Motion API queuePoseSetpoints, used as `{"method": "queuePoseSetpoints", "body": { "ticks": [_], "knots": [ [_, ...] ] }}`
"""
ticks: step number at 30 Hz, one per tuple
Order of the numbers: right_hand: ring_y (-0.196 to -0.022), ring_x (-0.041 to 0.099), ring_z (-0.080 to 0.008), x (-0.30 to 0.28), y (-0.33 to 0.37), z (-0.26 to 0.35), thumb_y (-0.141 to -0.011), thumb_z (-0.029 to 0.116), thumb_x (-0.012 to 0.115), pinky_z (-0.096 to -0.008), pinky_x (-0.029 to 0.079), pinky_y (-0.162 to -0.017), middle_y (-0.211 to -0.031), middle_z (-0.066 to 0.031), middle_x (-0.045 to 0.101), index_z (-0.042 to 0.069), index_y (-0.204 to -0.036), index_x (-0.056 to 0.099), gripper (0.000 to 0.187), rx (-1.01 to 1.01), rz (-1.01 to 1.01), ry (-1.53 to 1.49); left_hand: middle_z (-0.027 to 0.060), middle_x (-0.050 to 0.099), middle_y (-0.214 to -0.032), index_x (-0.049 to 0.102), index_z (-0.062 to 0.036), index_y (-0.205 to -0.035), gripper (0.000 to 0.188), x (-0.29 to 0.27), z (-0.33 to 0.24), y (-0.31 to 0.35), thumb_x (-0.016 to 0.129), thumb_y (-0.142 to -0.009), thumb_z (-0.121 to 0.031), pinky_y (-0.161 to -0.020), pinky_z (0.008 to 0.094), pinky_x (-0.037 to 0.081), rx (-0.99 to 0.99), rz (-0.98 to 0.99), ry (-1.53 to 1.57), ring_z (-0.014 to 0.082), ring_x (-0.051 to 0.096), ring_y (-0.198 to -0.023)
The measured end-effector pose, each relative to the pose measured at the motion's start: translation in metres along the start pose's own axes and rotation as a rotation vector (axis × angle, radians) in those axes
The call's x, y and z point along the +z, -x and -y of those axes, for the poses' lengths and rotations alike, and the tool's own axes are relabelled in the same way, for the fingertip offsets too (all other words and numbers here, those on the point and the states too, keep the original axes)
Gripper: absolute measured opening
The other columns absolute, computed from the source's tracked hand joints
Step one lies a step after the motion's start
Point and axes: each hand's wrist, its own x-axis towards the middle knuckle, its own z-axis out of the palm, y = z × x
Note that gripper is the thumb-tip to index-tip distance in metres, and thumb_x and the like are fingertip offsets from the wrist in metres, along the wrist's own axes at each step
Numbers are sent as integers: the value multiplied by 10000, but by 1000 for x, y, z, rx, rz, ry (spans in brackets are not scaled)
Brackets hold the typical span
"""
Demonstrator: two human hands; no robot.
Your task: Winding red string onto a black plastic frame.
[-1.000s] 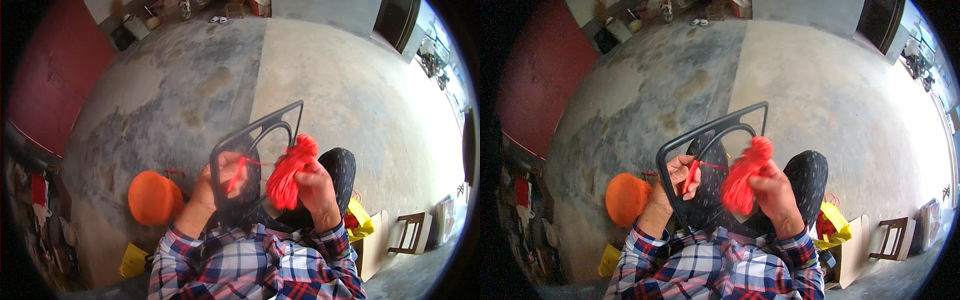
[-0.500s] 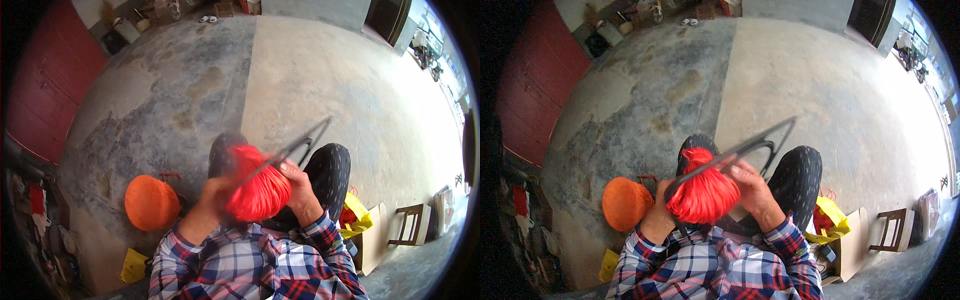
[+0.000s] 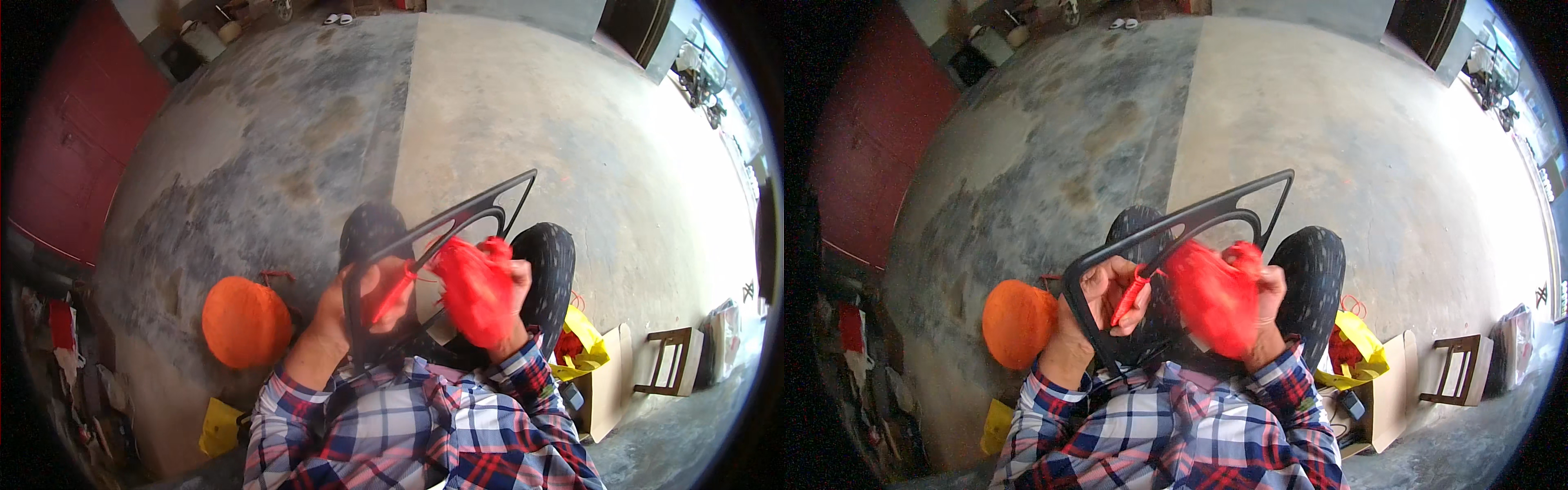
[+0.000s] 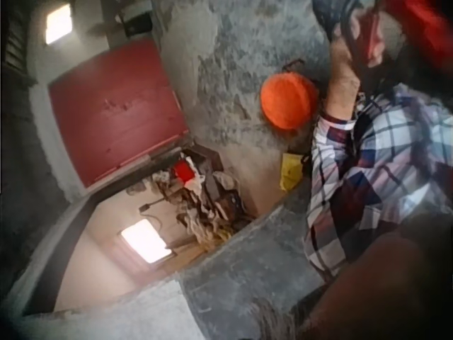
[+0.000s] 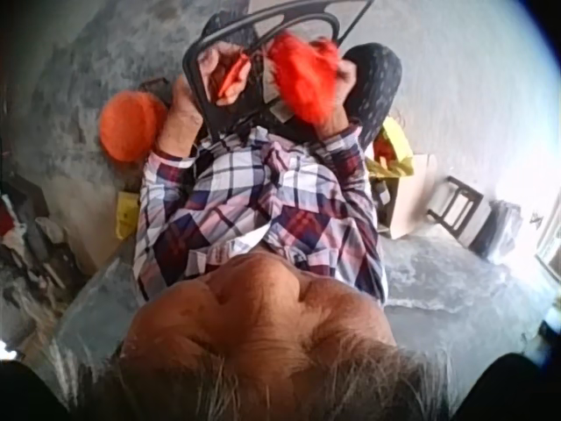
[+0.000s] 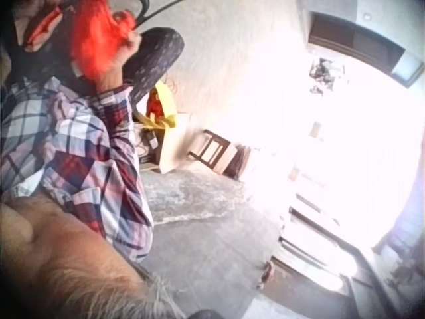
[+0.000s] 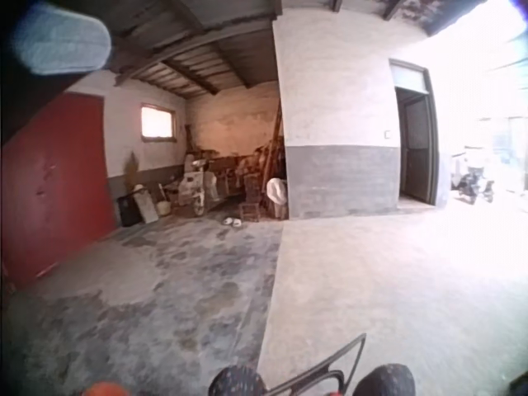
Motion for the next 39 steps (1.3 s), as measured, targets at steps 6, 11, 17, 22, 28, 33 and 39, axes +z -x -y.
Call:
{"method": "queuePoseSetpoints", "body": {
  "ticks": [6,11,17,22,28,33,39],
  "knots": [
    [-604,557,-231,48,11,6,-845,379,503,-437,454,-875,-678,-44,522,71,-990,532,342,-55,392,124,97,584,-833,522,-69,-1251,461,-5,2,-7,704,-854,-218,-399,216,374,66,-17,-37,128,543,-574],
    [-687,556,-243,45,26,-13,-938,487,429,-466,416,-933,-762,-50,552,61,-1080,545,464,-99,218,294,89,574,-811,482,-107,-1296,489,-21,1,-5,694,-861,-175,-385,210,366,159,-38,-120,122,536,-548],
    [-793,578,-254,18,-11,58,-982,394,425,-436,444,-924,-870,-97,589,51,-1103,558,387,-321,165,-7,111,602,-841,557,-64,-1186,350,-22,-1,4,679,-867,-139,-398,223,401,102,-133,-8,136,563,-572],
    [-1074,604,-311,45,5,26,-906,222,543,-449,456,-973,-1131,-154,618,2,-1289,487,445,-262,-104,420,130,622,-863,574,-43,-1157,307,-27,0,0,655,-883,-155,-418,229,419,137,-140,13,156,578,-594],
    [-960,601,-130,88,8,-6,-808,94,746,-269,455,-866,-1076,-76,653,-15,-1289,466,567,184,196,1114,79,633,-948,573,-44,-1194,464,18,5,-9,665,-854,-347,-560,251,465,70,-205,99,158,607,-717],
    [-920,614,-139,98,-4,-20,-819,134,737,-283,467,-849,-961,-82,674,-12,-1085,582,341,-264,54,1603,9,630,-944,608,-81,-1227,473,13,11,-7,735,-812,-270,-666,256,498,-60,-319,-178,129,603,-776],
    [-1086,585,-251,25,-14,-9,-808,278,678,-375,407,-993,-1173,-124,620,-11,-1192,576,491,127,88,645,98,601,-1229,536,-46,-1302,376,6,20,4,511,-928,-79,-980,336,472,-85,-161,298,199,591,-1123]
  ]
}}
